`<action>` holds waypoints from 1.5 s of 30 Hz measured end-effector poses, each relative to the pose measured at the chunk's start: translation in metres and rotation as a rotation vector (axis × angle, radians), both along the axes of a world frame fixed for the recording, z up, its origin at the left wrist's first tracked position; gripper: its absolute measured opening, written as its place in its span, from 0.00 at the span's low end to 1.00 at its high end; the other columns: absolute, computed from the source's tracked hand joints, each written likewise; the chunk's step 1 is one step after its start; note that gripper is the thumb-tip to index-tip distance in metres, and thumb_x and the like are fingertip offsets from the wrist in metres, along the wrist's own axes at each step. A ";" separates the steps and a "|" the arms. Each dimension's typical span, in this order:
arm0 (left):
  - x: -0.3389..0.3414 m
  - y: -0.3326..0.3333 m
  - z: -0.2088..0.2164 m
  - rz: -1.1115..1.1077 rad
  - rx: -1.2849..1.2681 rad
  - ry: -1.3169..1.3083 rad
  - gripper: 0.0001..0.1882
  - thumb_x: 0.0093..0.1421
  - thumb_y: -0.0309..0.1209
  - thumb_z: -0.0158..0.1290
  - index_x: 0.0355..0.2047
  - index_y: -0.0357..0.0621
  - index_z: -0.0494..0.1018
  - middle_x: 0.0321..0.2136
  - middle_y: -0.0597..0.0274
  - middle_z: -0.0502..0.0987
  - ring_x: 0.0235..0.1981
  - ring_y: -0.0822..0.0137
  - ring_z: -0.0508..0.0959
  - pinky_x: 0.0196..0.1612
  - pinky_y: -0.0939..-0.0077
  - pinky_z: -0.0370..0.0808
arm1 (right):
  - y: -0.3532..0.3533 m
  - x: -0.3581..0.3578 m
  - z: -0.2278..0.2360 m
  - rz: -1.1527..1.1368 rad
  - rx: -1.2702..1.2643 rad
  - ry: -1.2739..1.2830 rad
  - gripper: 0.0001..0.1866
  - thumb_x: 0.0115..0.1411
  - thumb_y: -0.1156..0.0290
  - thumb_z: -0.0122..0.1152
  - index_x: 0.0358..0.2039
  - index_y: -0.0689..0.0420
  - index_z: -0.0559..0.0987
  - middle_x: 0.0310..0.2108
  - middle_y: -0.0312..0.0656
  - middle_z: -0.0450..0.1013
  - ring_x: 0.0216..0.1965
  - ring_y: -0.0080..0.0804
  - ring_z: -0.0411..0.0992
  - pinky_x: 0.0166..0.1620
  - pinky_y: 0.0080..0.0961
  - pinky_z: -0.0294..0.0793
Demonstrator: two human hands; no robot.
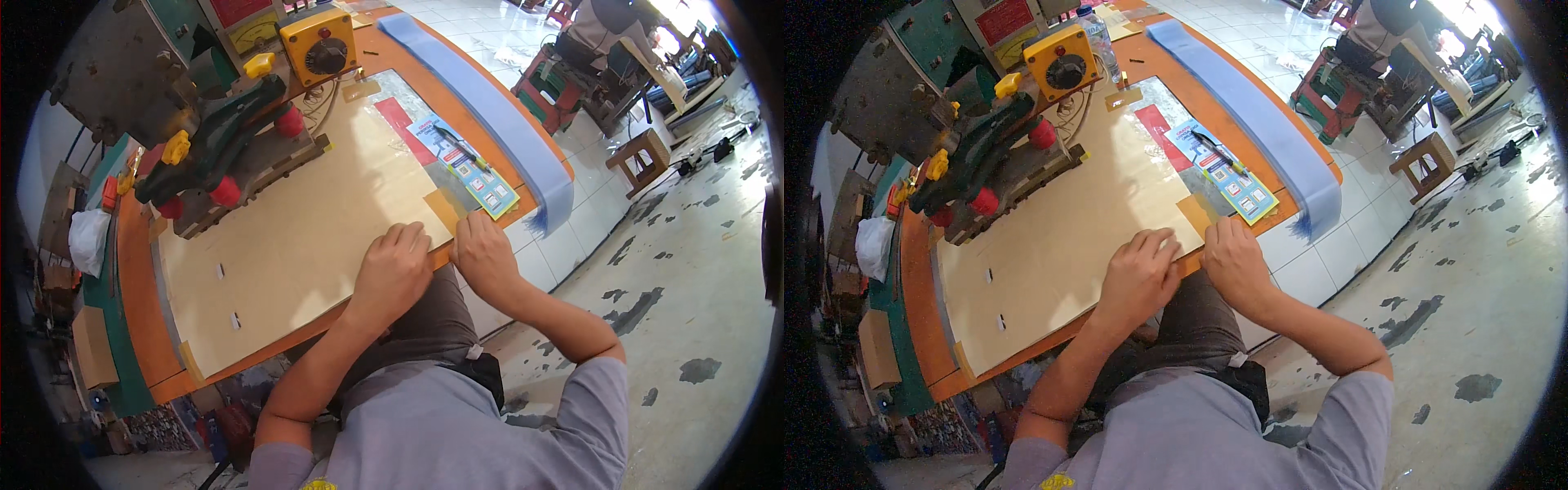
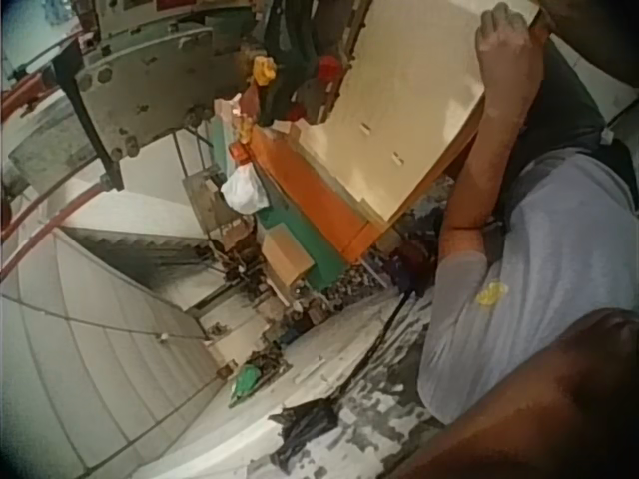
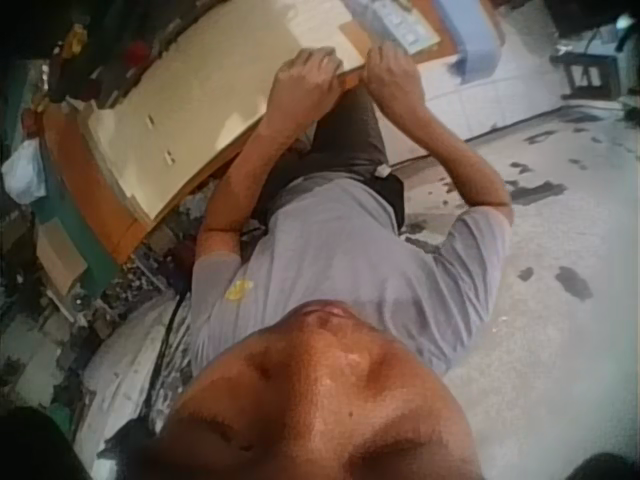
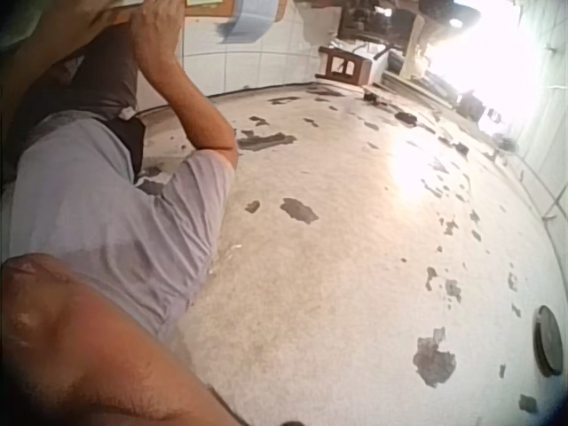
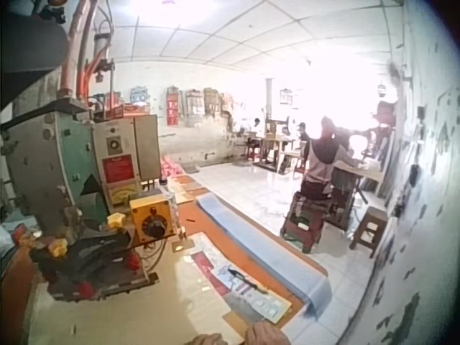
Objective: The person marks a decal with a marker, aligns it on a red sheet, and uses a heat press machine by pulling a lever. They then remove the sheet and pick up a plastic film from the floor.
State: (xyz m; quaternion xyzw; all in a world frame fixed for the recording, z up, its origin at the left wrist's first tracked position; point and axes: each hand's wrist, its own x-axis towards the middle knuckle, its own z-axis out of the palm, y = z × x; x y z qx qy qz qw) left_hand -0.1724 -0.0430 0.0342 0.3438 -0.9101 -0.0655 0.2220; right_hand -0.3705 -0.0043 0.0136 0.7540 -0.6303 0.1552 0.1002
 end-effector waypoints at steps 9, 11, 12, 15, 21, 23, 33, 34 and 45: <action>-0.020 0.002 -0.025 -0.074 -0.009 0.167 0.17 0.61 0.30 0.60 0.50 0.38 0.76 0.53 0.51 0.78 0.57 0.52 0.76 0.63 0.56 0.71 | -0.016 -0.029 0.013 0.105 0.370 -0.241 0.13 0.63 0.66 0.59 0.36 0.65 0.73 0.36 0.54 0.71 0.42 0.54 0.73 0.46 0.47 0.74; -0.020 0.002 -0.028 -0.066 -0.026 0.178 0.17 0.62 0.30 0.60 0.51 0.39 0.76 0.53 0.52 0.78 0.57 0.52 0.76 0.62 0.56 0.71 | -0.015 -0.030 0.014 0.107 0.334 -0.265 0.12 0.64 0.66 0.58 0.36 0.64 0.73 0.35 0.54 0.70 0.41 0.55 0.73 0.46 0.47 0.74; -0.020 0.002 -0.030 -0.070 -0.053 0.160 0.17 0.62 0.30 0.60 0.51 0.41 0.77 0.53 0.52 0.78 0.57 0.53 0.76 0.62 0.56 0.71 | -0.015 -0.031 0.015 0.107 0.337 -0.263 0.12 0.64 0.66 0.58 0.36 0.64 0.73 0.35 0.54 0.70 0.41 0.55 0.73 0.46 0.47 0.74; -0.021 0.002 -0.031 -0.080 -0.086 0.144 0.19 0.59 0.29 0.60 0.51 0.43 0.77 0.53 0.53 0.77 0.58 0.55 0.74 0.61 0.56 0.69 | -0.013 -0.036 0.025 0.097 0.354 -0.311 0.11 0.65 0.67 0.57 0.37 0.64 0.72 0.35 0.53 0.71 0.40 0.56 0.74 0.44 0.48 0.74; -0.019 0.003 -0.028 -0.063 -0.022 0.130 0.20 0.59 0.29 0.61 0.53 0.47 0.79 0.53 0.56 0.75 0.58 0.56 0.72 0.61 0.57 0.67 | 0.008 -0.045 0.054 0.016 0.218 -0.561 0.13 0.63 0.66 0.67 0.36 0.61 0.74 0.33 0.47 0.73 0.35 0.47 0.75 0.40 0.42 0.74; -0.019 0.003 -0.027 -0.075 -0.015 0.144 0.21 0.59 0.28 0.61 0.54 0.47 0.79 0.54 0.56 0.74 0.59 0.56 0.72 0.61 0.57 0.67 | 0.020 -0.036 0.036 0.020 0.179 -0.530 0.17 0.60 0.61 0.73 0.34 0.60 0.76 0.32 0.44 0.72 0.34 0.42 0.74 0.38 0.38 0.74; -0.016 0.004 -0.023 -0.085 0.088 0.170 0.24 0.60 0.26 0.59 0.57 0.50 0.78 0.57 0.56 0.72 0.62 0.54 0.69 0.64 0.55 0.65 | 0.017 -0.004 0.009 -0.150 0.111 -0.409 0.15 0.59 0.62 0.71 0.29 0.58 0.75 0.30 0.45 0.73 0.34 0.43 0.75 0.37 0.40 0.75; -0.016 0.004 -0.023 -0.082 0.097 0.172 0.24 0.60 0.25 0.59 0.57 0.50 0.78 0.57 0.56 0.72 0.62 0.54 0.69 0.64 0.55 0.65 | 0.017 -0.003 0.008 -0.147 0.136 -0.312 0.14 0.62 0.63 0.67 0.30 0.59 0.75 0.30 0.46 0.74 0.34 0.44 0.76 0.37 0.41 0.76; -0.013 0.004 -0.025 -0.094 0.056 0.155 0.27 0.58 0.25 0.59 0.59 0.50 0.77 0.58 0.56 0.71 0.62 0.54 0.69 0.65 0.55 0.64 | -0.010 -0.034 0.022 0.088 0.452 -0.068 0.15 0.68 0.61 0.57 0.34 0.62 0.76 0.30 0.53 0.79 0.33 0.54 0.80 0.37 0.47 0.80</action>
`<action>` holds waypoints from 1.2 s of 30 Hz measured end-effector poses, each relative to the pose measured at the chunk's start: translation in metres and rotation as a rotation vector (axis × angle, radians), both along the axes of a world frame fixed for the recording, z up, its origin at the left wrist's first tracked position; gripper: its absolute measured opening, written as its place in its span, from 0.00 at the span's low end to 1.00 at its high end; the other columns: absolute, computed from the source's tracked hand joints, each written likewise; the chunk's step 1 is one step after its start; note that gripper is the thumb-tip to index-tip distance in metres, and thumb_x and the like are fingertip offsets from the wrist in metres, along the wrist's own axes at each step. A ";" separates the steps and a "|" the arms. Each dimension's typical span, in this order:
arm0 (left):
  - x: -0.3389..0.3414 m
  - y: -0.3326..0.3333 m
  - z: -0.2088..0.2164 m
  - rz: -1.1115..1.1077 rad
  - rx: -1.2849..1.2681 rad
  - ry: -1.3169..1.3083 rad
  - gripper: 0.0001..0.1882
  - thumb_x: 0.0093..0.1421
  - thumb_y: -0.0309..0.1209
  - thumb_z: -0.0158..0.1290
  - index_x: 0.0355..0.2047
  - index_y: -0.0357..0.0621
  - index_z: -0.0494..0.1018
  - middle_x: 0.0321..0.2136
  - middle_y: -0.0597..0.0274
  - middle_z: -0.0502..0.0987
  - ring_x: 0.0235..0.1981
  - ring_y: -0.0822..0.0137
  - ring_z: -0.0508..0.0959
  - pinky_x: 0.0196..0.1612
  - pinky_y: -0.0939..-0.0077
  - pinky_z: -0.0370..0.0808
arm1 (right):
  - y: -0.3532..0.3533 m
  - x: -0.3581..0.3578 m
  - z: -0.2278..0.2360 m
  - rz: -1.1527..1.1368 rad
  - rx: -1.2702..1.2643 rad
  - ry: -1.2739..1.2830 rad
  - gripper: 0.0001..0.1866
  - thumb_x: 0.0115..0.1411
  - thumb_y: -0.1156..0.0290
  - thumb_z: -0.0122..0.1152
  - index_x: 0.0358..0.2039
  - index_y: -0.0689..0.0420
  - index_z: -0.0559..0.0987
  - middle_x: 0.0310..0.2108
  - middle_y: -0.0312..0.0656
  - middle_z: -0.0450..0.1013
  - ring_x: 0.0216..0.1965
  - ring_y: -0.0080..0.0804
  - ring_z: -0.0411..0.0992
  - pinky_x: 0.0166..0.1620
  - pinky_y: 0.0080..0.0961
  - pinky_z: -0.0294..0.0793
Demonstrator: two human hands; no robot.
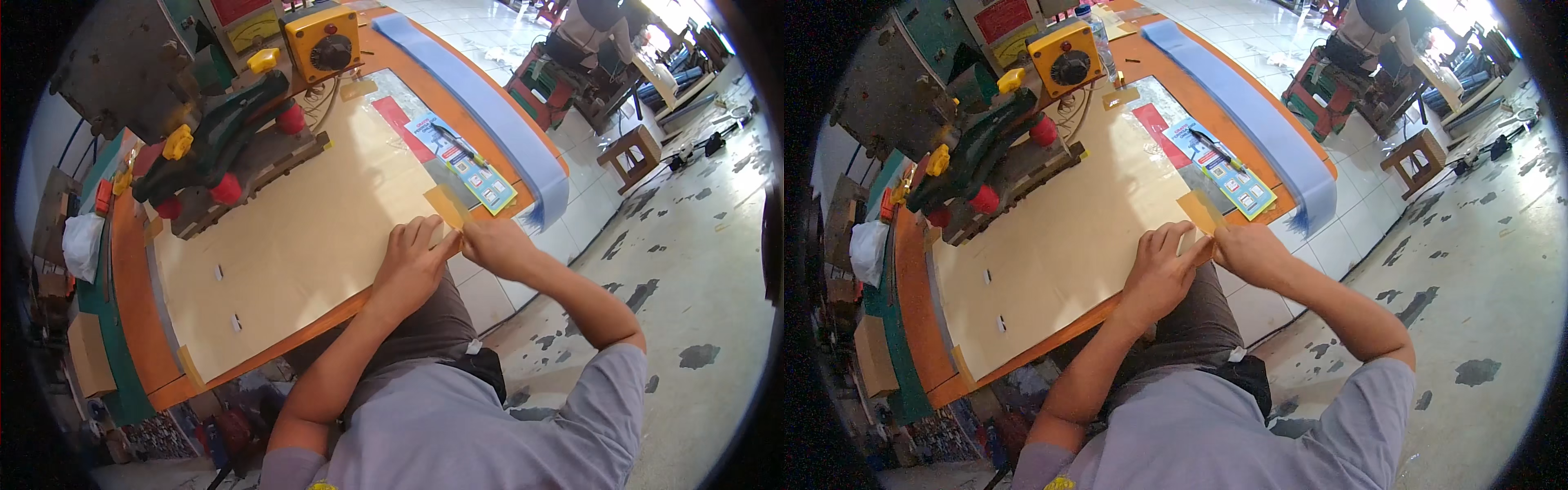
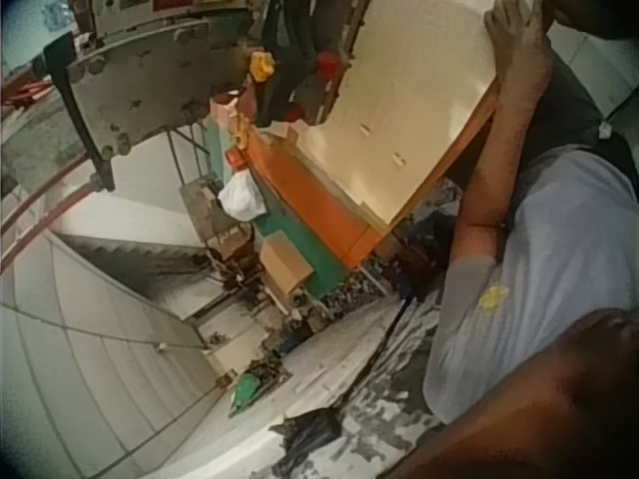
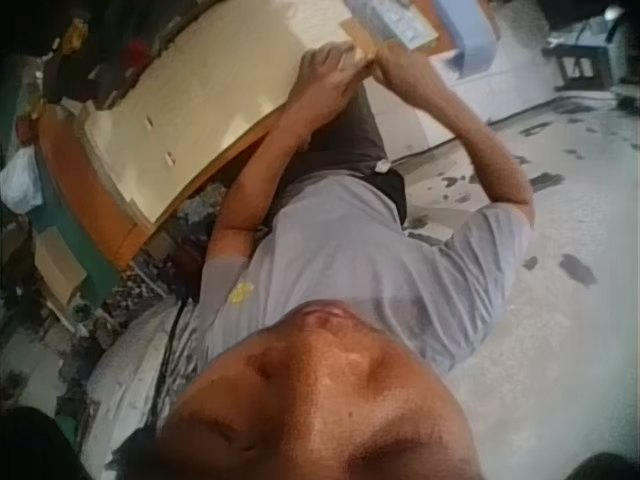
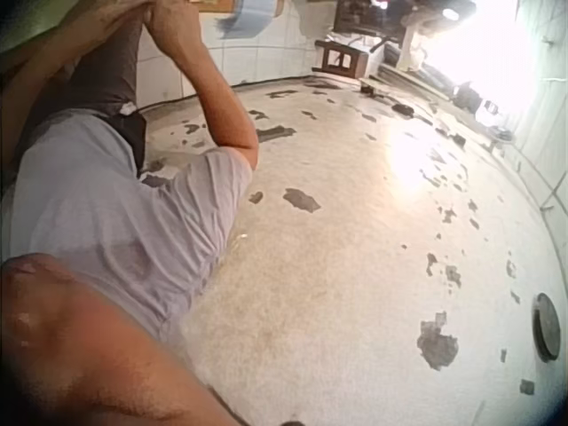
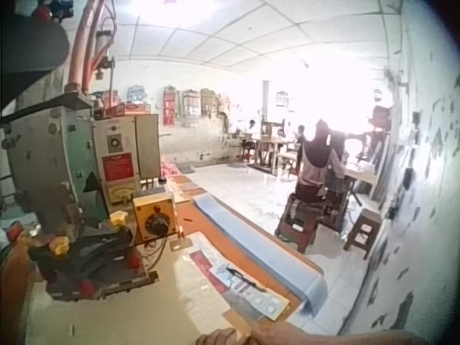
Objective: The person marks a decal with a marker, aligns it on a red sheet, and uses a heat press machine by pulling a lever. They then remove the sheet and pick up a plastic film from the floor.
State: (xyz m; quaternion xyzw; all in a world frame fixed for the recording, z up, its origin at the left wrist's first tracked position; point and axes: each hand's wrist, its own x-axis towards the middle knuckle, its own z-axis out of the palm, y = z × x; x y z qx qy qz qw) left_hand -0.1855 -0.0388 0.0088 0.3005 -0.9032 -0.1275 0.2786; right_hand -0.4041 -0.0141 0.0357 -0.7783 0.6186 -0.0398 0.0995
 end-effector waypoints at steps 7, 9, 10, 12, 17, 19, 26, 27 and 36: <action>-0.001 -0.001 -0.001 -0.004 -0.034 -0.062 0.28 0.57 0.26 0.60 0.61 0.50 0.76 0.58 0.56 0.69 0.63 0.54 0.67 0.64 0.54 0.64 | -0.014 -0.020 0.017 0.130 0.186 -0.194 0.12 0.67 0.65 0.56 0.33 0.60 0.78 0.27 0.52 0.78 0.32 0.57 0.78 0.38 0.48 0.76; 0.000 0.000 0.000 -0.003 -0.025 -0.059 0.28 0.57 0.27 0.60 0.61 0.49 0.75 0.58 0.56 0.69 0.63 0.54 0.67 0.64 0.54 0.64 | -0.008 -0.019 0.012 0.094 0.126 -0.251 0.13 0.67 0.62 0.59 0.34 0.60 0.79 0.27 0.51 0.78 0.30 0.54 0.77 0.37 0.47 0.76; -0.002 -0.001 0.000 -0.010 -0.019 -0.053 0.29 0.57 0.27 0.60 0.61 0.49 0.75 0.58 0.56 0.69 0.63 0.55 0.67 0.64 0.54 0.64 | -0.002 -0.019 0.018 0.086 0.127 -0.246 0.13 0.67 0.62 0.59 0.34 0.60 0.79 0.27 0.51 0.78 0.30 0.54 0.77 0.37 0.47 0.76; 0.000 0.000 0.000 -0.005 -0.005 -0.058 0.29 0.57 0.27 0.60 0.62 0.49 0.75 0.58 0.56 0.69 0.63 0.54 0.67 0.64 0.54 0.64 | 0.010 -0.012 0.031 -0.084 0.263 -0.224 0.16 0.65 0.57 0.66 0.35 0.58 0.78 0.29 0.49 0.79 0.32 0.50 0.79 0.37 0.47 0.77; -0.003 -0.001 0.000 -0.016 -0.004 -0.062 0.30 0.57 0.27 0.60 0.63 0.49 0.74 0.58 0.55 0.69 0.63 0.54 0.67 0.65 0.54 0.64 | 0.044 0.002 -0.022 -0.126 -0.220 -0.360 0.16 0.58 0.62 0.75 0.36 0.57 0.78 0.30 0.44 0.78 0.31 0.44 0.79 0.34 0.38 0.77; -0.003 -0.001 0.001 -0.006 -0.015 -0.099 0.30 0.57 0.27 0.60 0.63 0.49 0.74 0.58 0.55 0.69 0.63 0.54 0.67 0.65 0.54 0.63 | 0.047 0.005 -0.039 -0.116 -0.405 -0.368 0.16 0.56 0.65 0.77 0.36 0.58 0.79 0.31 0.43 0.78 0.31 0.43 0.79 0.33 0.36 0.77; -0.003 -0.001 0.003 0.002 -0.028 -0.116 0.30 0.58 0.27 0.60 0.63 0.49 0.74 0.58 0.54 0.69 0.63 0.54 0.67 0.65 0.53 0.63 | 0.044 0.006 -0.066 -0.073 -0.694 -0.432 0.17 0.53 0.74 0.78 0.42 0.60 0.82 0.34 0.45 0.78 0.32 0.42 0.79 0.34 0.35 0.78; -0.004 0.000 0.004 -0.002 -0.022 -0.105 0.30 0.58 0.27 0.59 0.63 0.49 0.74 0.58 0.54 0.69 0.63 0.54 0.67 0.65 0.53 0.63 | 0.045 0.006 -0.068 -0.061 -0.703 -0.432 0.17 0.53 0.76 0.78 0.43 0.60 0.83 0.34 0.45 0.79 0.33 0.42 0.79 0.34 0.35 0.78; -0.004 0.001 0.006 0.007 -0.035 -0.119 0.29 0.58 0.27 0.59 0.62 0.49 0.75 0.58 0.55 0.70 0.62 0.54 0.68 0.65 0.54 0.64 | 0.047 0.011 -0.071 -0.062 -0.743 -0.495 0.15 0.53 0.80 0.74 0.42 0.63 0.84 0.35 0.46 0.79 0.32 0.42 0.80 0.34 0.34 0.79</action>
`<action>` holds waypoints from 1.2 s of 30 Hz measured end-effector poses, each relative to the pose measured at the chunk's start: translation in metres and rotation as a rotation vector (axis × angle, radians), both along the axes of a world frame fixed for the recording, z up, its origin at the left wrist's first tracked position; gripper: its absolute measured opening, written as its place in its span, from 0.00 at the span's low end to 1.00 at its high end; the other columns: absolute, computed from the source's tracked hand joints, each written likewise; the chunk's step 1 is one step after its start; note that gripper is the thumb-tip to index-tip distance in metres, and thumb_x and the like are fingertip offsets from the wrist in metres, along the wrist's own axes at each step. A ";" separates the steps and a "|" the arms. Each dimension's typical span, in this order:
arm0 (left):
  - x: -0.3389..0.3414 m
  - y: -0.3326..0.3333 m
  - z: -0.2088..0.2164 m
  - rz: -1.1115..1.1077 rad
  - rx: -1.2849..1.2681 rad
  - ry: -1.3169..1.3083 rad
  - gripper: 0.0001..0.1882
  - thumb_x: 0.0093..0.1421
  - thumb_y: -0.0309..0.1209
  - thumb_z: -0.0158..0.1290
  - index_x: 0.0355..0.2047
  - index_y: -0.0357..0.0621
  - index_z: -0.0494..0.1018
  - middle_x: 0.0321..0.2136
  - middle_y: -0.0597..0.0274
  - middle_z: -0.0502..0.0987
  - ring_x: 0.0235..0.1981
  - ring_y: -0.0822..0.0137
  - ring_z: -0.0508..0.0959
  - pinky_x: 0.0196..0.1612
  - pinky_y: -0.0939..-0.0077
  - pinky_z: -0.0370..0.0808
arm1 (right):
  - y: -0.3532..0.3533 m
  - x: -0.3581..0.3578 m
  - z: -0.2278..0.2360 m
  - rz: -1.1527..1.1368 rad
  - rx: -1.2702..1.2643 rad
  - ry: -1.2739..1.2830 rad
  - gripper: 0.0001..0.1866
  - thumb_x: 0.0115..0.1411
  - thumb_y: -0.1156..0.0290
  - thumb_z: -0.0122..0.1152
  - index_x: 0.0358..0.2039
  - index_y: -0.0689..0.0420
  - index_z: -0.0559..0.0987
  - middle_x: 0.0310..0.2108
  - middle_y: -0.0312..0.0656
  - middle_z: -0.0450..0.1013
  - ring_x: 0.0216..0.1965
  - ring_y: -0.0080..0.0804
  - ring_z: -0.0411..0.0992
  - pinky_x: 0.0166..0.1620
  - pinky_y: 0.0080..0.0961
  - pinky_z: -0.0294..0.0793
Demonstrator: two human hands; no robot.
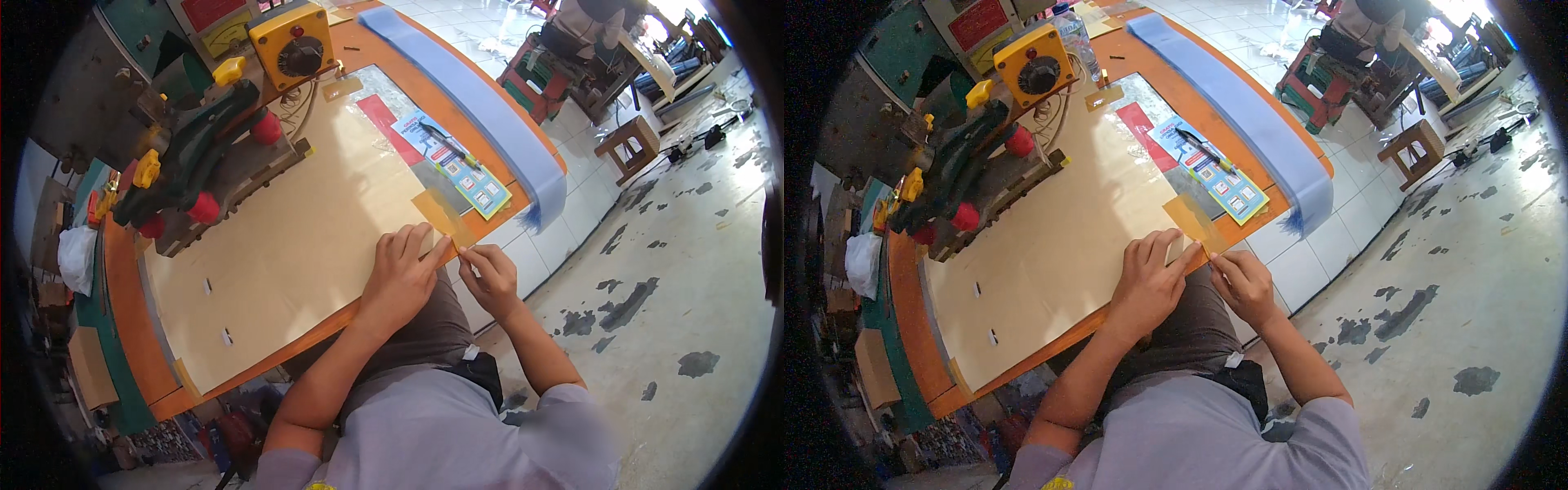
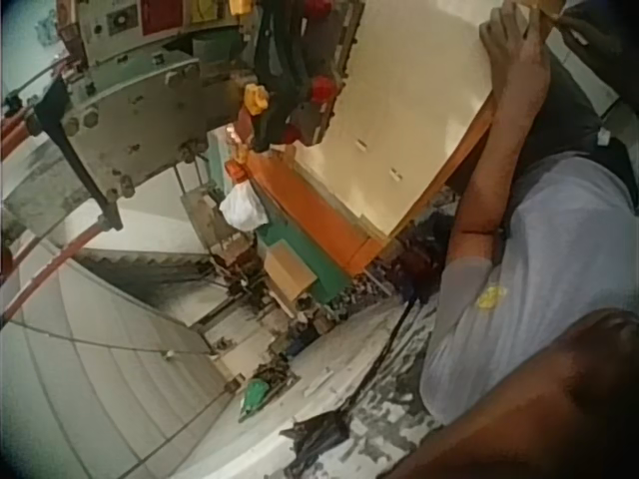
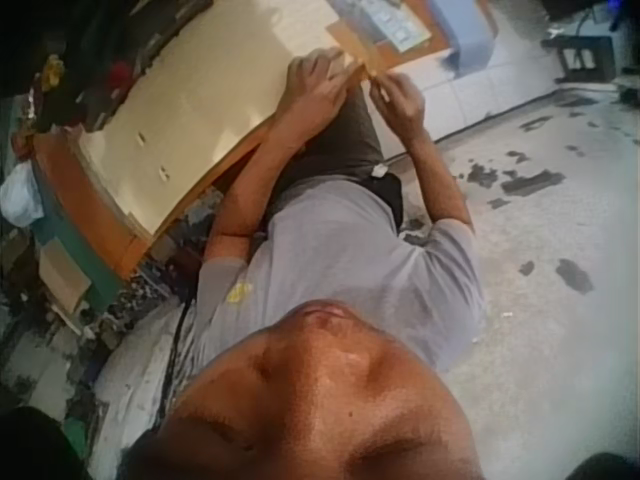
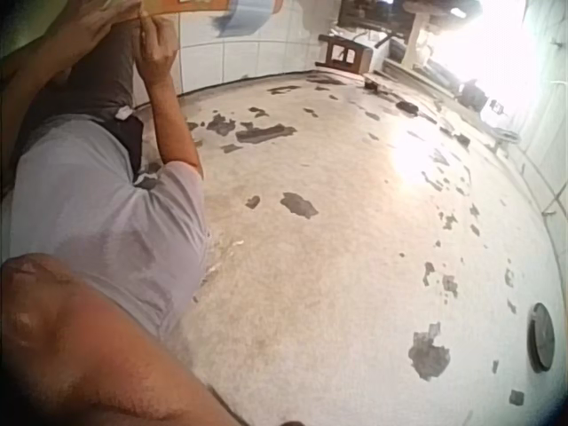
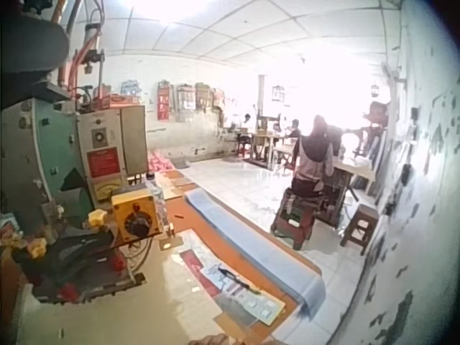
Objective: The person marks a decal with a marker, aligns it on a red sheet, and uses a heat press machine by pulling a lever. They then remove the sheet and pick up a plastic film from the floor.
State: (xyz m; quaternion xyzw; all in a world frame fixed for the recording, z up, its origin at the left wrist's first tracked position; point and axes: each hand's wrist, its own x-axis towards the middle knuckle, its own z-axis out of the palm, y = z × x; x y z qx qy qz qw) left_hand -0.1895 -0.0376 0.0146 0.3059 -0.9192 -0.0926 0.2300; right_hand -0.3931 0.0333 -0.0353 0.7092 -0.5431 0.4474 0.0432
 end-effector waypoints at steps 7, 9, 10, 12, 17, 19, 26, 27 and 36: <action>0.000 -0.001 -0.008 0.008 -0.014 0.027 0.29 0.57 0.27 0.60 0.62 0.50 0.75 0.58 0.55 0.70 0.62 0.54 0.68 0.65 0.53 0.64 | -0.008 0.014 0.036 -0.070 0.137 -0.051 0.11 0.54 0.74 0.74 0.34 0.62 0.80 0.32 0.47 0.77 0.31 0.44 0.78 0.34 0.36 0.78; 0.000 -0.001 -0.006 0.010 -0.015 0.018 0.29 0.57 0.27 0.60 0.62 0.50 0.75 0.58 0.55 0.70 0.62 0.54 0.68 0.65 0.53 0.64 | -0.009 0.018 0.054 -0.163 0.362 -0.105 0.09 0.57 0.73 0.72 0.31 0.62 0.78 0.29 0.47 0.74 0.29 0.47 0.77 0.34 0.38 0.78; -0.001 0.000 -0.005 0.008 -0.013 0.010 0.29 0.57 0.26 0.60 0.62 0.50 0.75 0.58 0.55 0.70 0.62 0.54 0.68 0.65 0.53 0.64 | -0.009 0.017 0.055 -0.164 0.363 -0.104 0.09 0.57 0.73 0.72 0.31 0.62 0.78 0.29 0.47 0.74 0.29 0.47 0.77 0.34 0.38 0.78; -0.001 0.000 -0.004 0.006 -0.011 0.016 0.30 0.57 0.26 0.60 0.62 0.50 0.75 0.58 0.55 0.70 0.62 0.54 0.68 0.65 0.53 0.64 | -0.010 0.014 0.055 -0.138 0.470 -0.047 0.09 0.62 0.71 0.68 0.32 0.62 0.76 0.30 0.48 0.72 0.31 0.48 0.76 0.36 0.39 0.77; 0.000 -0.001 -0.007 -0.002 -0.008 0.027 0.30 0.57 0.26 0.60 0.63 0.50 0.74 0.58 0.55 0.69 0.63 0.54 0.68 0.65 0.53 0.64 | -0.023 0.001 0.050 -0.039 0.468 0.264 0.09 0.64 0.71 0.62 0.37 0.63 0.73 0.34 0.49 0.70 0.36 0.46 0.75 0.39 0.39 0.77; 0.000 0.000 -0.007 0.000 -0.017 0.026 0.31 0.57 0.26 0.59 0.63 0.51 0.74 0.58 0.55 0.70 0.63 0.54 0.68 0.65 0.53 0.64 | -0.034 -0.012 0.051 0.036 0.511 0.341 0.10 0.64 0.70 0.61 0.37 0.63 0.72 0.36 0.49 0.69 0.38 0.47 0.75 0.40 0.40 0.77; 0.000 0.000 -0.003 0.009 -0.004 0.049 0.31 0.59 0.27 0.59 0.64 0.51 0.73 0.58 0.55 0.70 0.63 0.54 0.67 0.66 0.53 0.63 | -0.097 -0.042 0.120 0.209 0.512 0.732 0.11 0.59 0.67 0.64 0.36 0.59 0.75 0.36 0.46 0.72 0.40 0.44 0.77 0.42 0.40 0.79; -0.001 0.000 -0.003 0.007 0.000 0.037 0.30 0.59 0.28 0.59 0.64 0.51 0.73 0.58 0.55 0.70 0.63 0.53 0.67 0.66 0.54 0.63 | -0.104 -0.042 0.133 0.344 0.484 0.853 0.09 0.59 0.68 0.63 0.35 0.59 0.76 0.36 0.45 0.73 0.40 0.44 0.78 0.44 0.41 0.78; 0.000 0.002 -0.009 0.046 0.055 0.018 0.29 0.64 0.31 0.57 0.66 0.49 0.70 0.64 0.48 0.66 0.66 0.49 0.65 0.70 0.49 0.59 | -0.134 -0.045 0.154 0.490 0.690 0.909 0.07 0.59 0.72 0.60 0.33 0.63 0.81 0.32 0.46 0.76 0.38 0.45 0.78 0.45 0.42 0.77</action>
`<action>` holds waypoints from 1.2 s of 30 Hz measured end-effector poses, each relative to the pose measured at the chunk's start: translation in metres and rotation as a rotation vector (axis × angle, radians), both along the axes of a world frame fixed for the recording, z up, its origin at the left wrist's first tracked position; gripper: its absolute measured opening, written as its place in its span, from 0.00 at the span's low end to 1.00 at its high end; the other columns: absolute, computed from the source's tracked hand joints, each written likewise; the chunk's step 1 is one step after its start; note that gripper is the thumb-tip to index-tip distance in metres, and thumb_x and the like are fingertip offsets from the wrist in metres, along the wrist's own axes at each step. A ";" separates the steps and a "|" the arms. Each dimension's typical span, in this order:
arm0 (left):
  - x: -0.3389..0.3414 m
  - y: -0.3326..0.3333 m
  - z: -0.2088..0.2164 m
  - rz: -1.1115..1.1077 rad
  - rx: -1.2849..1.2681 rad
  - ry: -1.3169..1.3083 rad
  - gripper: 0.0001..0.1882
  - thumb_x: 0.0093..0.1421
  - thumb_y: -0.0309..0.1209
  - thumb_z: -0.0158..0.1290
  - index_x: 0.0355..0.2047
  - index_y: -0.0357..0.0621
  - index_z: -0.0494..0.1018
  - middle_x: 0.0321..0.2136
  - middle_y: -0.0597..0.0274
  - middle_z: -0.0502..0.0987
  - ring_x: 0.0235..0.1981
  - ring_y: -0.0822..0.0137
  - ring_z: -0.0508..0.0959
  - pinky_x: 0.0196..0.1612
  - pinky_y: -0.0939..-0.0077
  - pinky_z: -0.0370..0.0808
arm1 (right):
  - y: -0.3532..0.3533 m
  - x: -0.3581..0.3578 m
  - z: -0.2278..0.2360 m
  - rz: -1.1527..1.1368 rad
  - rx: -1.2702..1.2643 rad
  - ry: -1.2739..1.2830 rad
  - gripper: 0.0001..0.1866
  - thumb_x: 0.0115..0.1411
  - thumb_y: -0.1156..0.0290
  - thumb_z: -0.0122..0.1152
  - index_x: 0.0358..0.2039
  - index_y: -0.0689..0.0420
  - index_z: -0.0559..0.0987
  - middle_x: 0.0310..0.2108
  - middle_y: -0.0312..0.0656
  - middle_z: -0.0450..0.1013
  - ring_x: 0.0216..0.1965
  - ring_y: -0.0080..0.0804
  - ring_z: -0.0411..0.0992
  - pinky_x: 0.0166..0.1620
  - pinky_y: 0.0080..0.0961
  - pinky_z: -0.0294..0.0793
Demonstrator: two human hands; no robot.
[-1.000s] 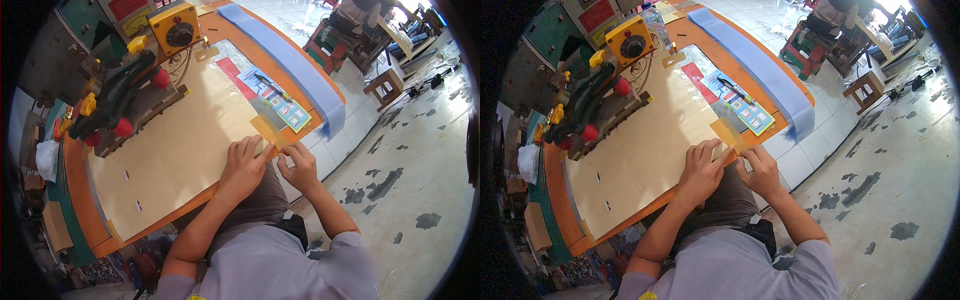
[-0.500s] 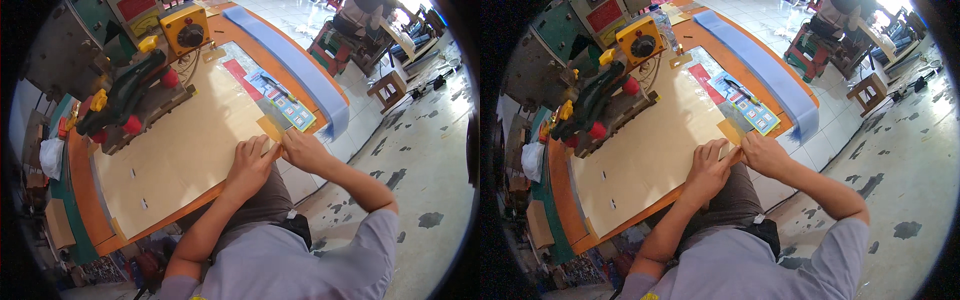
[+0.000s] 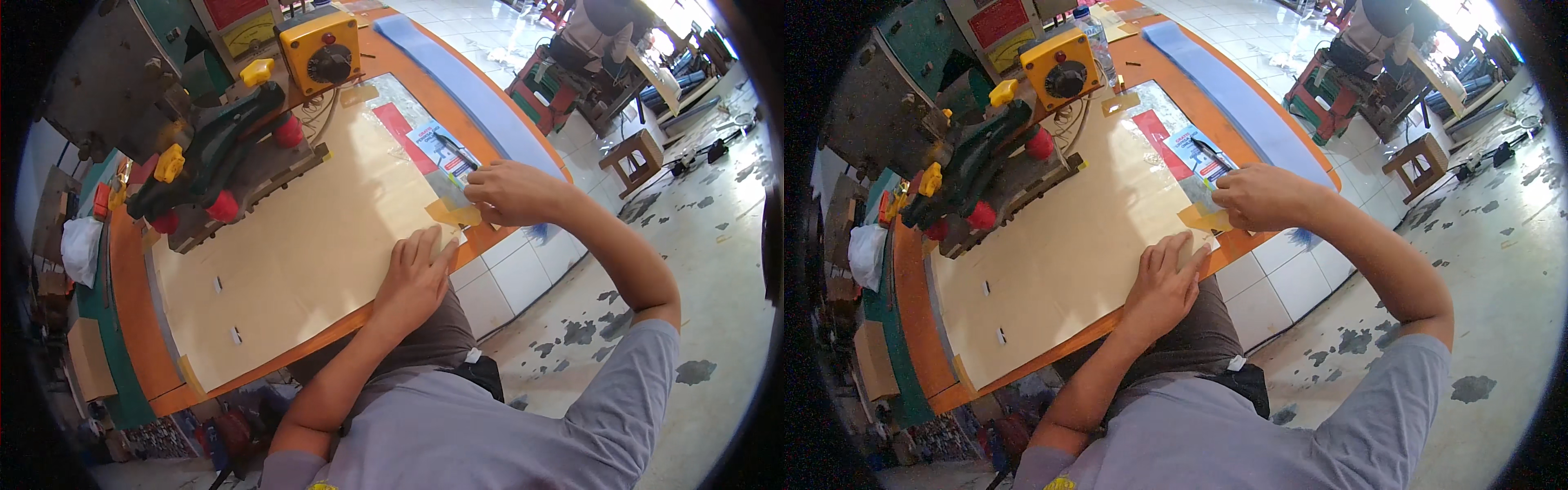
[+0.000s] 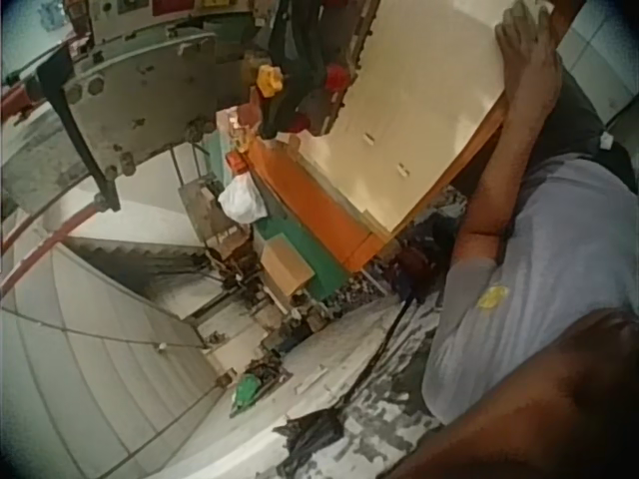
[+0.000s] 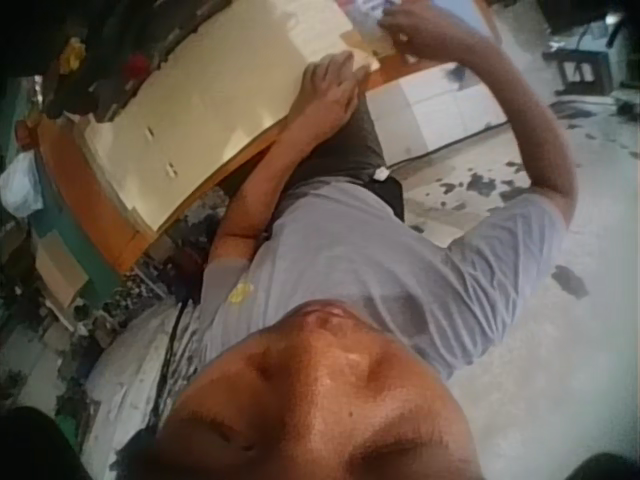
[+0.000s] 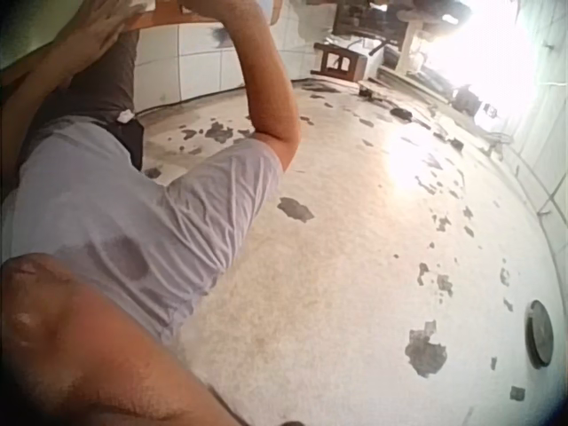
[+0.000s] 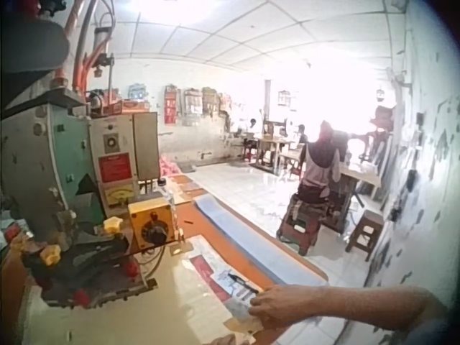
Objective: The person marks a decal with a marker, aligns it on a red sheet, and uses a heat press machine by pulling a lever. They then remove the sheet and pick up a plastic film from the floor.
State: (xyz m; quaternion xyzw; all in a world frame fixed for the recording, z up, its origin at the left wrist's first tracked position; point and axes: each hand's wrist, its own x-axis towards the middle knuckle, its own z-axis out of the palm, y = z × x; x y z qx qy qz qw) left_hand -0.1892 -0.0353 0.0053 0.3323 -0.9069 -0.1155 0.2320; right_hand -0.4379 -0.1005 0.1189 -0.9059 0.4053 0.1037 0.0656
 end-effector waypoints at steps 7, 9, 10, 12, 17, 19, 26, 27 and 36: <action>-0.005 -0.003 -0.004 0.071 0.031 -0.094 0.30 0.66 0.38 0.52 0.69 0.49 0.67 0.73 0.41 0.56 0.76 0.42 0.53 0.75 0.37 0.49 | -0.003 -0.026 -0.016 -0.040 0.018 -0.179 0.05 0.61 0.73 0.61 0.29 0.61 0.77 0.31 0.45 0.75 0.35 0.44 0.77 0.41 0.43 0.76; -0.004 -0.004 -0.004 0.072 0.034 -0.079 0.30 0.66 0.38 0.52 0.69 0.49 0.67 0.73 0.41 0.56 0.75 0.42 0.54 0.75 0.38 0.49 | -0.006 -0.028 -0.015 -0.023 0.017 -0.200 0.06 0.61 0.73 0.60 0.28 0.61 0.76 0.31 0.45 0.75 0.35 0.45 0.76 0.40 0.43 0.76; -0.004 -0.005 -0.004 0.071 0.041 -0.063 0.30 0.67 0.38 0.52 0.69 0.49 0.67 0.73 0.41 0.56 0.75 0.42 0.55 0.75 0.38 0.49 | -0.008 -0.030 -0.014 -0.018 0.009 -0.189 0.06 0.61 0.73 0.60 0.28 0.61 0.76 0.31 0.45 0.74 0.35 0.45 0.76 0.40 0.42 0.75; -0.005 -0.006 -0.004 0.074 0.037 -0.068 0.30 0.66 0.38 0.52 0.69 0.49 0.67 0.73 0.41 0.56 0.75 0.42 0.55 0.75 0.37 0.50 | -0.011 -0.033 -0.010 -0.011 0.001 -0.181 0.07 0.61 0.73 0.60 0.28 0.61 0.76 0.30 0.45 0.74 0.34 0.45 0.76 0.39 0.42 0.75; -0.005 -0.006 -0.005 0.076 0.039 -0.054 0.30 0.66 0.37 0.52 0.69 0.49 0.68 0.73 0.40 0.57 0.74 0.42 0.56 0.74 0.37 0.50 | -0.010 -0.033 0.003 -0.037 0.056 -0.166 0.06 0.61 0.73 0.60 0.28 0.61 0.76 0.30 0.45 0.74 0.36 0.45 0.76 0.40 0.41 0.76; -0.005 -0.005 -0.004 0.073 0.044 -0.055 0.30 0.65 0.37 0.53 0.69 0.49 0.68 0.73 0.40 0.57 0.74 0.42 0.56 0.74 0.37 0.50 | -0.007 -0.038 0.004 -0.055 0.048 -0.187 0.06 0.60 0.74 0.61 0.28 0.61 0.76 0.30 0.45 0.73 0.36 0.45 0.76 0.40 0.41 0.75; -0.005 -0.003 -0.003 0.077 0.026 -0.068 0.33 0.64 0.37 0.55 0.69 0.48 0.66 0.73 0.41 0.57 0.75 0.42 0.56 0.74 0.36 0.50 | 0.033 -0.055 0.088 -0.281 -0.017 -0.369 0.03 0.56 0.78 0.61 0.28 0.60 0.75 0.29 0.45 0.72 0.33 0.44 0.75 0.39 0.37 0.76; -0.004 -0.003 -0.003 0.078 0.053 -0.051 0.35 0.64 0.38 0.56 0.71 0.47 0.63 0.73 0.41 0.57 0.75 0.42 0.56 0.74 0.36 0.51 | 0.041 -0.050 0.086 -0.278 -0.017 -0.370 0.03 0.56 0.78 0.61 0.28 0.60 0.75 0.29 0.45 0.72 0.33 0.44 0.75 0.39 0.37 0.76; 0.019 0.041 0.037 -0.171 0.302 0.488 0.42 0.65 0.41 0.63 0.73 0.40 0.56 0.67 0.40 0.67 0.69 0.41 0.67 0.71 0.47 0.61 | 0.104 0.023 0.014 -0.195 0.116 -0.721 0.10 0.54 0.77 0.68 0.35 0.56 0.77 0.32 0.41 0.74 0.35 0.40 0.78 0.38 0.35 0.78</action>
